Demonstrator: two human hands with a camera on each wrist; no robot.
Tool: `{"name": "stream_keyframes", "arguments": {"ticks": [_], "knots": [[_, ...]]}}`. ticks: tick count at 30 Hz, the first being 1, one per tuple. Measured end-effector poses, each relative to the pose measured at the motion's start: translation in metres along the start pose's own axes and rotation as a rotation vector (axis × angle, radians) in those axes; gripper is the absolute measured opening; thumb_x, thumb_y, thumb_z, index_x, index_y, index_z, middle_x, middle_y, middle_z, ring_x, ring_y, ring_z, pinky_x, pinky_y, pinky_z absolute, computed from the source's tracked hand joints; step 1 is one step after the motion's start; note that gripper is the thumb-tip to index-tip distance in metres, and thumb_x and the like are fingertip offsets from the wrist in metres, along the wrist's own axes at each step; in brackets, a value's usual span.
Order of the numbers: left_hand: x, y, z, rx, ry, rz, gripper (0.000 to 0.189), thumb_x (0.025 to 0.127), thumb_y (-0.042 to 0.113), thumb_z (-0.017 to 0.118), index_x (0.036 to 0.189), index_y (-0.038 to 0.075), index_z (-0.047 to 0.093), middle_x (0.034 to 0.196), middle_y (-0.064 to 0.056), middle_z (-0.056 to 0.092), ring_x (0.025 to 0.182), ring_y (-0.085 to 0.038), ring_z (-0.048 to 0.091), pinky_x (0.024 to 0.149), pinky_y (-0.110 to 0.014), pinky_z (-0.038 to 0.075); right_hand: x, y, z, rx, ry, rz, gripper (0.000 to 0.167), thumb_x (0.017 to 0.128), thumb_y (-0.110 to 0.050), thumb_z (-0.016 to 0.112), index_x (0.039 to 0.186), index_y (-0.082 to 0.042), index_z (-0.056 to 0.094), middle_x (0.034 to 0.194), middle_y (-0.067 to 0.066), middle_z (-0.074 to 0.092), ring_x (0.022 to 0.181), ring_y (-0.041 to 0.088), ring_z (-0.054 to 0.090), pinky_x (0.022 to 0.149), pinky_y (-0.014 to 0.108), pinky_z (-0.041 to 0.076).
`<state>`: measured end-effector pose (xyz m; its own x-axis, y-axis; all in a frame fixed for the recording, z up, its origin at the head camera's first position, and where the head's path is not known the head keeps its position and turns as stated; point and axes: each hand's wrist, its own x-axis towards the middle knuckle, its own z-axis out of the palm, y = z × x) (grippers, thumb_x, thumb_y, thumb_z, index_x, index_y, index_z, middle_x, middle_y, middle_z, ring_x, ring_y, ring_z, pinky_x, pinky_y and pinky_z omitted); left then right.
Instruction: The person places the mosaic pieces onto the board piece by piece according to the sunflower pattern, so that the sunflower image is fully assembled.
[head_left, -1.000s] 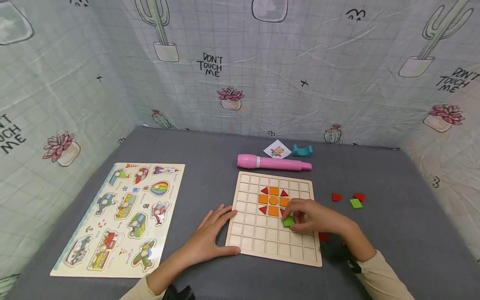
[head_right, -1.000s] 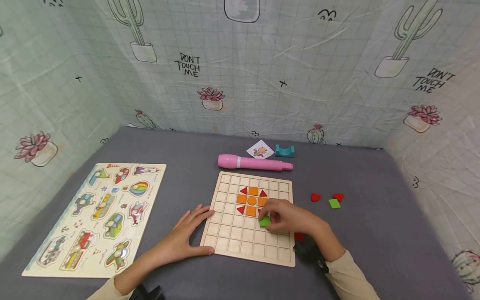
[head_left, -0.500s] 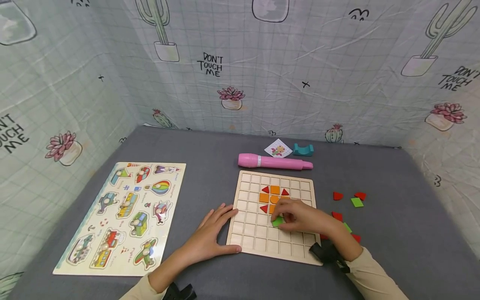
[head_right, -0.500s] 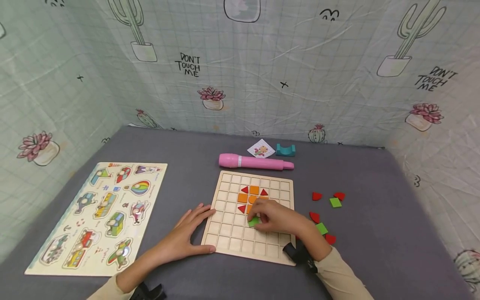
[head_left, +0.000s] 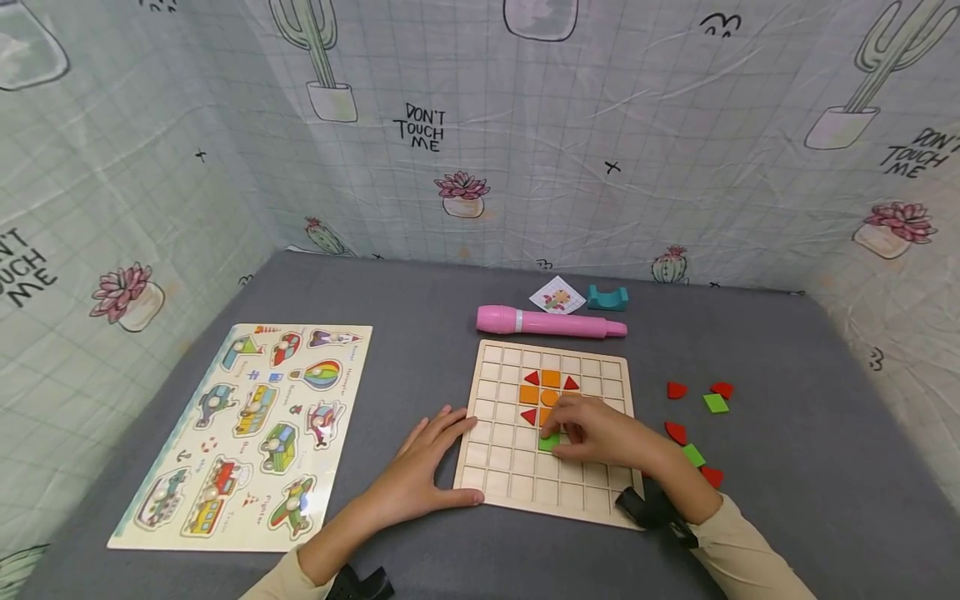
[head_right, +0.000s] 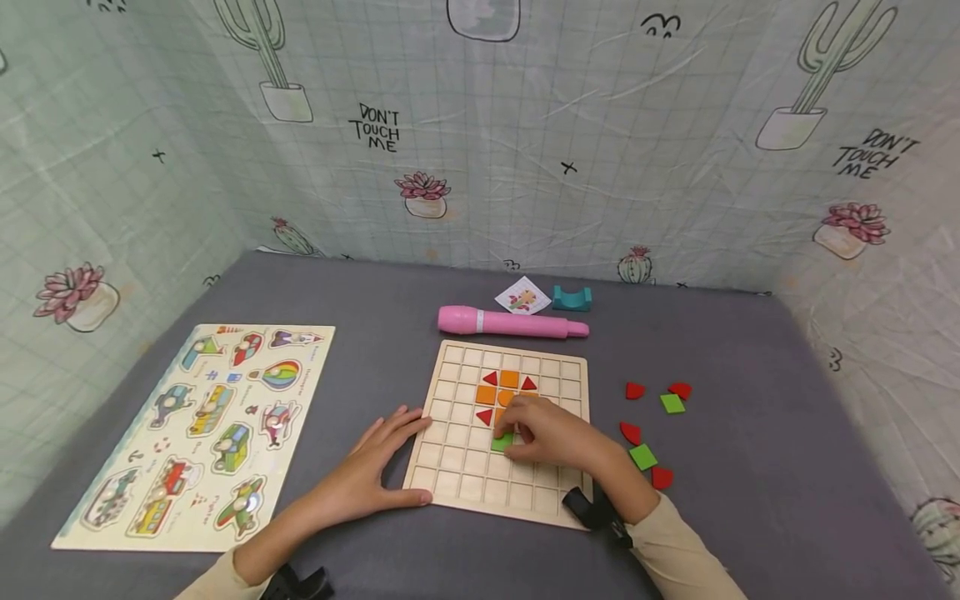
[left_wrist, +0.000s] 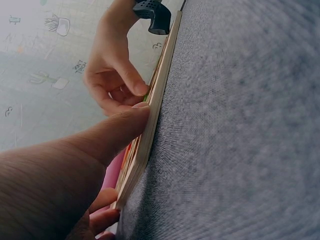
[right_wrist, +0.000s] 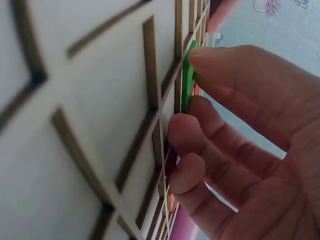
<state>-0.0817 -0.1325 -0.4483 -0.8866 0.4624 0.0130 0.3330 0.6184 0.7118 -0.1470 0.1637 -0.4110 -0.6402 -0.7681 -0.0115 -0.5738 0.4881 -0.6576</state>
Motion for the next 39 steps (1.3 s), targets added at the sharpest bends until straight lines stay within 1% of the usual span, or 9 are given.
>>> {"name": "stream_keyframes", "arguments": {"ticks": [3, 7, 10, 14, 19, 26, 29, 34, 39], "knots": [[0.0, 0.0, 0.0, -0.002, 0.003, 0.003, 0.093, 0.075, 0.049, 0.08, 0.15, 0.011, 0.04, 0.155, -0.009, 0.033, 0.149, -0.031, 0.016, 0.119, -0.056, 0.007, -0.001, -0.001, 0.0, 0.012, -0.006, 0.009, 0.012, 0.085, -0.006, 0.073, 0.096, -0.011, 0.072, 0.085, 0.0, 0.057, 0.067, 0.01, 0.051, 0.059, 0.019, 0.045], [0.0, -0.001, 0.0, 0.002, 0.007, 0.004, 0.093, 0.075, 0.049, 0.08, 0.15, 0.011, 0.039, 0.155, -0.009, 0.033, 0.149, -0.031, 0.016, 0.119, -0.056, 0.007, -0.002, 0.0, 0.001, 0.028, -0.003, 0.01, 0.012, 0.086, -0.006, 0.073, 0.097, -0.011, 0.071, 0.089, -0.001, 0.058, 0.069, 0.01, 0.052, 0.06, 0.02, 0.046], [0.0, 0.0, 0.0, 0.005, 0.007, 0.004, 0.093, 0.075, 0.049, 0.08, 0.149, 0.011, 0.04, 0.155, -0.009, 0.033, 0.149, -0.031, 0.016, 0.119, -0.056, 0.007, -0.005, 0.002, 0.0, 0.028, 0.016, 0.011, 0.013, 0.087, -0.009, 0.073, 0.099, -0.012, 0.072, 0.091, -0.003, 0.059, 0.07, 0.01, 0.052, 0.061, 0.02, 0.046], [0.0, 0.001, 0.0, 0.004, 0.005, 0.004, 0.093, 0.075, 0.049, 0.08, 0.149, 0.011, 0.04, 0.156, -0.009, 0.033, 0.149, -0.031, 0.016, 0.12, -0.056, 0.007, -0.011, 0.006, -0.004, 0.02, 0.057, 0.036, 0.013, 0.088, -0.012, 0.072, 0.101, -0.012, 0.072, 0.093, -0.004, 0.061, 0.071, 0.008, 0.05, 0.061, 0.021, 0.046], [0.0, 0.001, -0.001, 0.003, 0.003, -0.001, 0.093, 0.075, 0.049, 0.08, 0.149, 0.011, 0.04, 0.156, -0.009, 0.033, 0.149, -0.031, 0.016, 0.12, -0.055, 0.007, -0.02, 0.01, -0.013, 0.02, 0.082, 0.063, 0.012, 0.089, -0.011, 0.072, 0.101, -0.011, 0.071, 0.097, -0.001, 0.064, 0.071, 0.006, 0.049, 0.06, 0.021, 0.046], [0.0, 0.0, -0.001, 0.004, 0.004, -0.008, 0.093, 0.075, 0.049, 0.081, 0.149, 0.011, 0.04, 0.155, -0.01, 0.033, 0.149, -0.031, 0.016, 0.12, -0.055, 0.006, -0.038, 0.016, -0.026, 0.003, 0.118, 0.069, 0.011, 0.088, -0.01, 0.072, 0.1, -0.009, 0.072, 0.092, -0.002, 0.063, 0.071, 0.003, 0.049, 0.058, 0.021, 0.047], [0.0, 0.001, -0.002, 0.006, 0.006, -0.007, 0.093, 0.075, 0.048, 0.081, 0.149, 0.011, 0.04, 0.155, -0.01, 0.034, 0.149, -0.031, 0.016, 0.12, -0.055, 0.007, -0.047, 0.02, -0.031, 0.019, 0.123, 0.077, 0.011, 0.089, -0.011, 0.072, 0.1, -0.008, 0.071, 0.093, -0.002, 0.064, 0.07, 0.003, 0.049, 0.058, 0.021, 0.047], [-0.001, 0.001, -0.002, 0.003, 0.003, -0.007, 0.093, 0.075, 0.048, 0.081, 0.149, 0.01, 0.04, 0.155, -0.011, 0.033, 0.149, -0.032, 0.016, 0.12, -0.055, 0.006, -0.065, 0.026, -0.038, 0.041, 0.144, 0.089, 0.011, 0.089, -0.011, 0.071, 0.1, -0.009, 0.07, 0.091, -0.004, 0.061, 0.065, 0.002, 0.047, 0.055, 0.021, 0.044], [-0.001, 0.001, -0.001, 0.002, 0.0, -0.004, 0.092, 0.076, 0.049, 0.08, 0.15, 0.011, 0.04, 0.156, -0.01, 0.033, 0.149, -0.031, 0.016, 0.12, -0.056, 0.007, -0.081, 0.036, -0.047, -0.007, 0.201, 0.053, 0.015, 0.086, -0.005, 0.073, 0.1, -0.007, 0.068, 0.089, -0.001, 0.06, 0.063, 0.0, 0.046, 0.051, 0.021, 0.044]]}}
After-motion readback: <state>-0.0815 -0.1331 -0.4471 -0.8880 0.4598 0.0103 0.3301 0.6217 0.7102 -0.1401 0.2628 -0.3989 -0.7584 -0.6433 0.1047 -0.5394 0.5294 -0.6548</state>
